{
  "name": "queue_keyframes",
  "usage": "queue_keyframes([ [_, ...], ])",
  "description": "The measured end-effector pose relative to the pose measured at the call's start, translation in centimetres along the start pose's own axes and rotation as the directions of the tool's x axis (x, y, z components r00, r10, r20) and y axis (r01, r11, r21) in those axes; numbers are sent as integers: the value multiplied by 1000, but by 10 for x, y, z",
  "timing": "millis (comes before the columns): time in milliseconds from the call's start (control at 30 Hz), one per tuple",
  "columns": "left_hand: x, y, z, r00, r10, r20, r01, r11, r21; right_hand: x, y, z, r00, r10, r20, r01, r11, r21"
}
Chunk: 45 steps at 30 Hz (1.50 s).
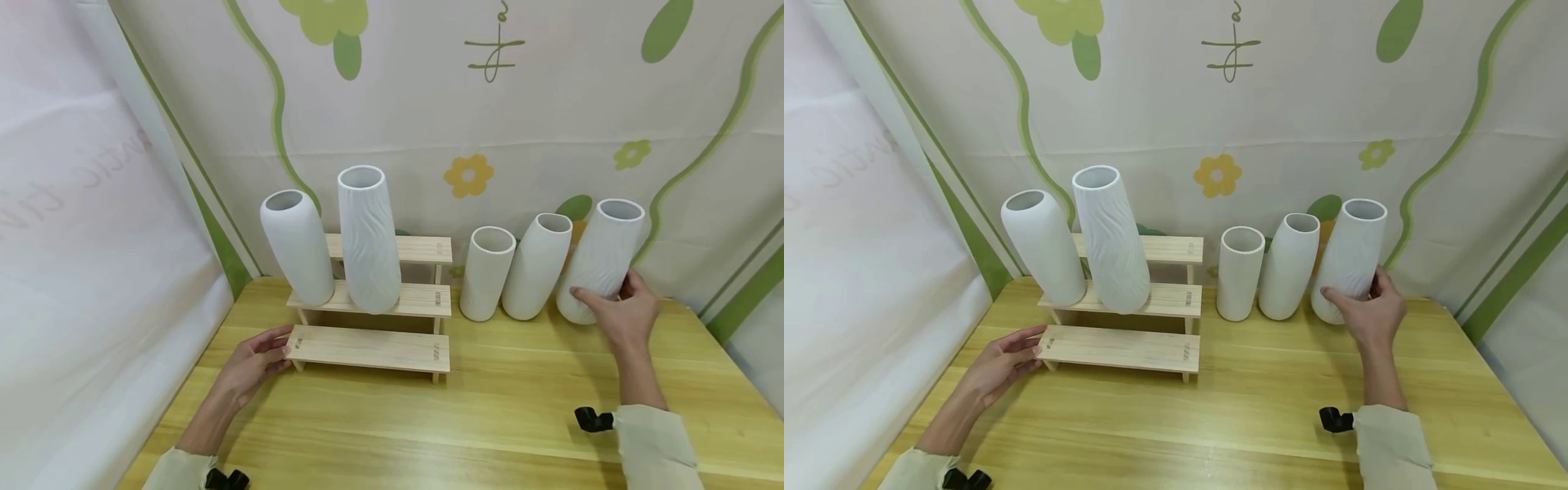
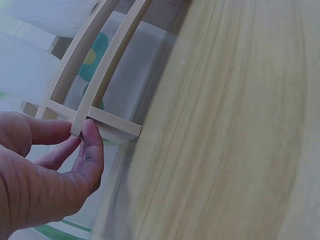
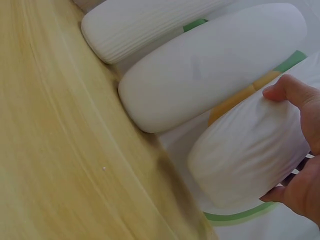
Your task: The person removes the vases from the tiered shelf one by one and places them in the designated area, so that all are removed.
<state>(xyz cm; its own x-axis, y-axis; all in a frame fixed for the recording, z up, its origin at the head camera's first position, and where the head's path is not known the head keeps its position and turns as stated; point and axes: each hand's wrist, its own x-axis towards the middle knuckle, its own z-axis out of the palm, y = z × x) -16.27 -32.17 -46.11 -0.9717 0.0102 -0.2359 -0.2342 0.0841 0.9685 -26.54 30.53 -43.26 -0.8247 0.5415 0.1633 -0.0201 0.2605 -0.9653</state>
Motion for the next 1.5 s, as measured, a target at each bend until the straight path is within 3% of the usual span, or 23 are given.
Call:
queue_keyframes([
  [267, -1, 0, 0, 1000, -13, -5, 13, 1000, -7, 1, 12, 2, 999, 39, 4, -39, 998, -42],
  [500, -1, 0, 0, 1000, -15, -2, 15, 1000, -1, 1, 18, 5, 995, 96, 7, -96, 995, 7],
  [833, -1, 1, 0, 1000, -18, -6, 18, 1000, -5, 2, 22, 9, 998, 57, 14, -56, 997, -55],
  [1200, -1, 2, 1, 1000, -10, 4, 10, 1000, -4, 6, 25, 11, 998, 67, 7, -67, 997, -22],
  [1500, -1, 2, 1, 1000, -15, -2, 15, 1000, -6, 8, 23, 11, 993, 112, 36, -110, 992, -55],
])
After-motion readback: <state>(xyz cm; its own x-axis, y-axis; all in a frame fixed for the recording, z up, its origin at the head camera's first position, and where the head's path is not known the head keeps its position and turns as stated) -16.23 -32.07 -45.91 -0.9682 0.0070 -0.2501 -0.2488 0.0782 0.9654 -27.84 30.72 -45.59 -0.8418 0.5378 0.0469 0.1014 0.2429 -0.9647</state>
